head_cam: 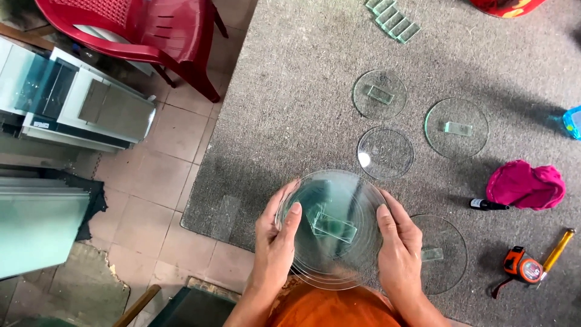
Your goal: Polishing and inspecting the edges of a stack of circular glass plates using a small polishing block.
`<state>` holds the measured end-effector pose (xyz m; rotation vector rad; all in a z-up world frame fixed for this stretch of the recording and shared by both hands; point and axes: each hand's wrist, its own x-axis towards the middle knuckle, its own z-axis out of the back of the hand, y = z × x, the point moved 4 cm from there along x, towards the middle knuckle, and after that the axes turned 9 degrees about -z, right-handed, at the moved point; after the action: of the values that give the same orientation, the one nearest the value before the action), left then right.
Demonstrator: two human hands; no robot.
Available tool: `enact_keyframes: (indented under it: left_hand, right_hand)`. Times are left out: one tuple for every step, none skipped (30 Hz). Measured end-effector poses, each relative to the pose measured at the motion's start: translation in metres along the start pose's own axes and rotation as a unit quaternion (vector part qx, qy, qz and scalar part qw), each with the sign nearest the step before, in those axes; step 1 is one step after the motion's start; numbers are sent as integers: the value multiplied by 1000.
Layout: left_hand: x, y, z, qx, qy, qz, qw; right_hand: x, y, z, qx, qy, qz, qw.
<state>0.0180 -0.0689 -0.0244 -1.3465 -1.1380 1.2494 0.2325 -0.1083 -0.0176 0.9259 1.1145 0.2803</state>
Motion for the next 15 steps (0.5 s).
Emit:
enact_keyframes:
  left_hand:
    - [0, 0, 0, 3, 2, -3, 1000]
    - [0, 1, 0, 6, 4, -7, 1000]
    - [-1, -2, 1, 7, 4, -6, 1000]
    - [-1, -4, 1, 8, 6, 11, 1000]
    - [-2, -5, 1, 9, 9, 29, 1000]
    - [-2, -2, 1, 10, 9, 31, 999]
    - [-1, -1, 1, 12, 7, 17, 1000]
    - [1, 1, 1, 15, 6, 1, 1000]
    - [0, 1, 1, 15, 6, 2, 1000]
    - [0, 0, 1, 7, 9, 2, 1000]
    - [-1, 0, 1, 0, 11, 3, 1000]
    - [-1, -2, 1, 0, 10, 3, 1000]
    - [-1, -4, 1, 1, 9, 12, 1000]
    - [-1, -5, 1, 2, 7, 20, 1000]
    - [-1, -3, 1, 2, 8, 20, 1000]
  right_hand:
    - [1, -2, 1, -6, -1, 12, 1000]
    - [3, -3, 1, -13, -3, 25, 1000]
    - [2, -3, 1, -13, -2, 23, 1000]
    - [2, -3, 2, -27, -3, 34, 999]
    - [1, -2, 2, -41, -4, 45, 998]
    - [1, -2, 1, -42, -3, 43, 998]
    - [0, -1, 1, -39, -2, 47, 998]
    - [1, 0, 0, -37, -2, 54, 998]
    - [2, -2, 1, -37, -2, 53, 998]
    - [2, -3, 1, -42, -2, 60, 997]
    - [3, -3, 2, -48, -3, 68, 997]
    - [3, -5, 2, -48, -2, 68, 997]
    - [4, -6, 3, -46, -3, 69, 997]
    - [5, -7, 3, -44, -4, 71, 997]
    - [4, -6, 3, -44, -4, 70, 997]
